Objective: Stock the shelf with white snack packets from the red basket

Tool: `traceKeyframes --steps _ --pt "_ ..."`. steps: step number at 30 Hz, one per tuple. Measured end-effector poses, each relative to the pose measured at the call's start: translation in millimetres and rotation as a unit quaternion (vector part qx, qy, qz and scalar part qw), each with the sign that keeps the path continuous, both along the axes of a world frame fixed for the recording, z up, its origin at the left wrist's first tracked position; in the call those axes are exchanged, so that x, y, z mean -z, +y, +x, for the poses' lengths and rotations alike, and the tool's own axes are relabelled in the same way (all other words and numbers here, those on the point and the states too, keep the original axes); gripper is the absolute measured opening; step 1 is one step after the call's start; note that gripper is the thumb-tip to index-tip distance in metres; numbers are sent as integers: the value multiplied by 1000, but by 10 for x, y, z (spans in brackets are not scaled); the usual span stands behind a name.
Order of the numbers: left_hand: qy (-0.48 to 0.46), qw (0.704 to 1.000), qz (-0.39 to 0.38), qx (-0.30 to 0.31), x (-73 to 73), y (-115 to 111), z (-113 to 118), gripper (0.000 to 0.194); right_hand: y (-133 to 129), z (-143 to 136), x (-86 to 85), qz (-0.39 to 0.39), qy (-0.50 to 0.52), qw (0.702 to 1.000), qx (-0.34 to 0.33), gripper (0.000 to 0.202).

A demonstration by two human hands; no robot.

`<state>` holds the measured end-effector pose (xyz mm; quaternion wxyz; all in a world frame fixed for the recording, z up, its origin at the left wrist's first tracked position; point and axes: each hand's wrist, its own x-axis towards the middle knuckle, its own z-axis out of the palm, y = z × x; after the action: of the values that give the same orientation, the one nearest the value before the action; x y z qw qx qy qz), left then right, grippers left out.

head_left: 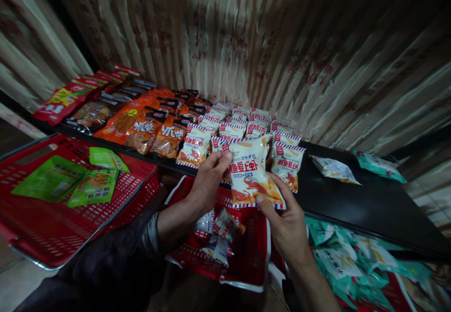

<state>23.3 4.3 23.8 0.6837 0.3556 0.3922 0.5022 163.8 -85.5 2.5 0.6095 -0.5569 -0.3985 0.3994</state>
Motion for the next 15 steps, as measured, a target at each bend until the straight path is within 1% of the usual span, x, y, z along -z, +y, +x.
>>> traceKeyframes --steps 3,5,8,10,13,15 --pt "0 999 29 -37 -13 -18 10 30 -46 -24 -87 49 -115 991 47 42" --pt "-1 998 49 -38 -35 -38 12 32 -70 -25 -115 94 -213 971 58 41" --pt "-17 998 55 20 -76 -74 7 24 -91 -4 -111 171 -367 913 41 50" --pt "-43 996 45 66 -97 -98 0 24 -99 12 -95 211 -442 872 27 57" --pt "-83 990 41 108 -110 -136 -2 29 -109 18 -62 237 -528 816 13 66" --pt "-90 988 42 121 -107 -163 7 34 -110 1 -29 236 -575 783 6 69"
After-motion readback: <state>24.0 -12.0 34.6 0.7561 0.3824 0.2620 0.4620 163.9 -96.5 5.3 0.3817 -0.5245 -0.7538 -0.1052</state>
